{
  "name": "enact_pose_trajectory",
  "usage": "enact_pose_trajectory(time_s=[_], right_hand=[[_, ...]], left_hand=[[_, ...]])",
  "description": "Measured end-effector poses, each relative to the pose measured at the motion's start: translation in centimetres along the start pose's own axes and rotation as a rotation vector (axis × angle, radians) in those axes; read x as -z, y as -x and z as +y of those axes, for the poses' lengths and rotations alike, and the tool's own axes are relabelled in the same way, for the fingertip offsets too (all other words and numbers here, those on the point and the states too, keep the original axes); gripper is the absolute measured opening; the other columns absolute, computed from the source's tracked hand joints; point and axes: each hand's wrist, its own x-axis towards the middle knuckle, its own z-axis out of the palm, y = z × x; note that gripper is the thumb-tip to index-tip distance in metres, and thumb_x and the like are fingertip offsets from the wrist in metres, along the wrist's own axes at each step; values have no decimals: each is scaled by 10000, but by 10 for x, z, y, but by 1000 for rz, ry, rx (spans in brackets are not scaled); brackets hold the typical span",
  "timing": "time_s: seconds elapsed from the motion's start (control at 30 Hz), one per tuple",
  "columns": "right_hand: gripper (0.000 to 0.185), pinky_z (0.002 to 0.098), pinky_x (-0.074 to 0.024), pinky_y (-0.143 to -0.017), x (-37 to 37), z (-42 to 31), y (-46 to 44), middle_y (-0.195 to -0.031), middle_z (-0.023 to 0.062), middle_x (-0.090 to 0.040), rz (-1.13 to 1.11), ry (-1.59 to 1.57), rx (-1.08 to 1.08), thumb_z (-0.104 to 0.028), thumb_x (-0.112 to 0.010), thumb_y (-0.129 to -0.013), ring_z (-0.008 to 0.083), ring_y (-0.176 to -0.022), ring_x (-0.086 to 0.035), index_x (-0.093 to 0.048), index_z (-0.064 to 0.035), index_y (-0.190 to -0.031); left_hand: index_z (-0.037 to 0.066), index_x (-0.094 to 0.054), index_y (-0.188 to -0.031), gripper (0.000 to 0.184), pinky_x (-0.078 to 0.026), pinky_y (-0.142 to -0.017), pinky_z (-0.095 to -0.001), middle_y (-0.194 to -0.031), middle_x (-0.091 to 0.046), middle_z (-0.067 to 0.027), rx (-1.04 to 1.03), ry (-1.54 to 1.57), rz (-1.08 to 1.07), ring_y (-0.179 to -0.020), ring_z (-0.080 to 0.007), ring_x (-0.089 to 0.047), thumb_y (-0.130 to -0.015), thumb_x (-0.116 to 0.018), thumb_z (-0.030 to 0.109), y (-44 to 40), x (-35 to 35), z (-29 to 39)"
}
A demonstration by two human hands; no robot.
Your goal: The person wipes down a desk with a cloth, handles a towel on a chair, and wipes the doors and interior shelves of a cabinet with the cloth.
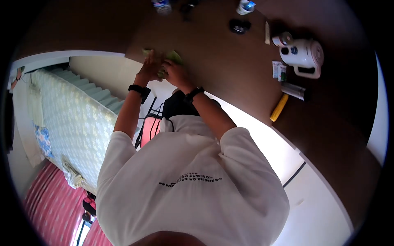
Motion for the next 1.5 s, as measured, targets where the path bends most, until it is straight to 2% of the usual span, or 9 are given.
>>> enact_pose_trajectory(time_s=[0.13,0.27,0.43,0.7,0.77,1.0,1.1,1.3,1.5], right_hand=[[241,448,-517,-761,25,37,73,-1068,176,-624,200,-130,-168,-119,-659,-815,375,-885,-636,-648,-52,-1047],[234,423,-520,-783,59,73,167,-1044,205,-639,262,-96,-267,-91,-646,-816,392,-900,-635,-649,-35,-1043],[219,458,-491,-858,113,100,289,-1060,216,-630,341,-32,-458,-71,-613,-816,401,-981,-607,-647,-22,-1027],[242,484,-511,-780,164,106,396,-919,230,-625,331,135,-600,-45,-620,-766,413,-886,-619,-599,-19,-1006],[250,479,-507,-806,170,101,398,-956,233,-617,345,180,-513,-44,-631,-770,420,-910,-609,-596,-12,-1016],[478,466,-359,-1086,144,79,333,-1382,205,-423,215,333,-268,-89,-650,-811,410,-1290,-399,-518,-54,-1269],[501,477,-353,-1095,135,63,286,-1417,211,-390,139,348,-143,-93,-649,-811,409,-1308,-384,-507,-55,-1290],[573,502,-329,-1100,124,85,230,-1499,219,-299,37,386,-226,-206,-624,-868,424,-1358,-323,-423,-63,-1385],[625,518,-273,-1122,130,123,243,-1518,283,-220,-32,428,-266,-326,-521,-955,455,-1385,-258,-306,-10,-1451]], left_hand=[[43,71,-1515,1485,-145,-1113,-631,-1462,69,-460,321,-173,-62,-1372,-618,23,-477,-907,458,-21,-28,58],[7,-12,-1510,1521,-161,-1108,-637,-1477,33,-446,205,-280,-17,-1393,-588,4,-395,-918,506,-31,-65,154],[82,28,-1531,1498,-112,-1129,-615,-1523,89,-366,-385,-188,17,-1423,-525,56,-436,-904,506,-34,-122,279],[128,-206,-1514,1149,-194,-1145,-537,-1553,-133,-272,-759,19,238,-1441,-442,-145,-590,-844,376,-29,-206,397],[134,-280,-1494,940,-241,-1144,-485,-1559,-166,-232,-764,52,230,-1441,-378,-204,-712,-771,303,-15,-196,393],[99,-254,-1504,874,-235,-1126,-555,-1540,-207,-247,-439,137,430,-1426,-411,-224,-798,-694,368,-22,-165,289],[96,-224,-1513,846,-207,-1121,-584,-1547,-173,-264,-137,63,544,-1430,-434,-190,-829,-631,383,-30,-142,211],[96,-143,-1531,963,-196,-1134,-561,-1565,-97,-264,194,82,595,-1448,-433,-117,-764,-686,306,-24,-96,45],[95,-165,-1528,966,-189,-1128,-570,-1567,-104,-254,236,52,715,-1454,-402,-138,-743,-682,318,-37,-96,31]])
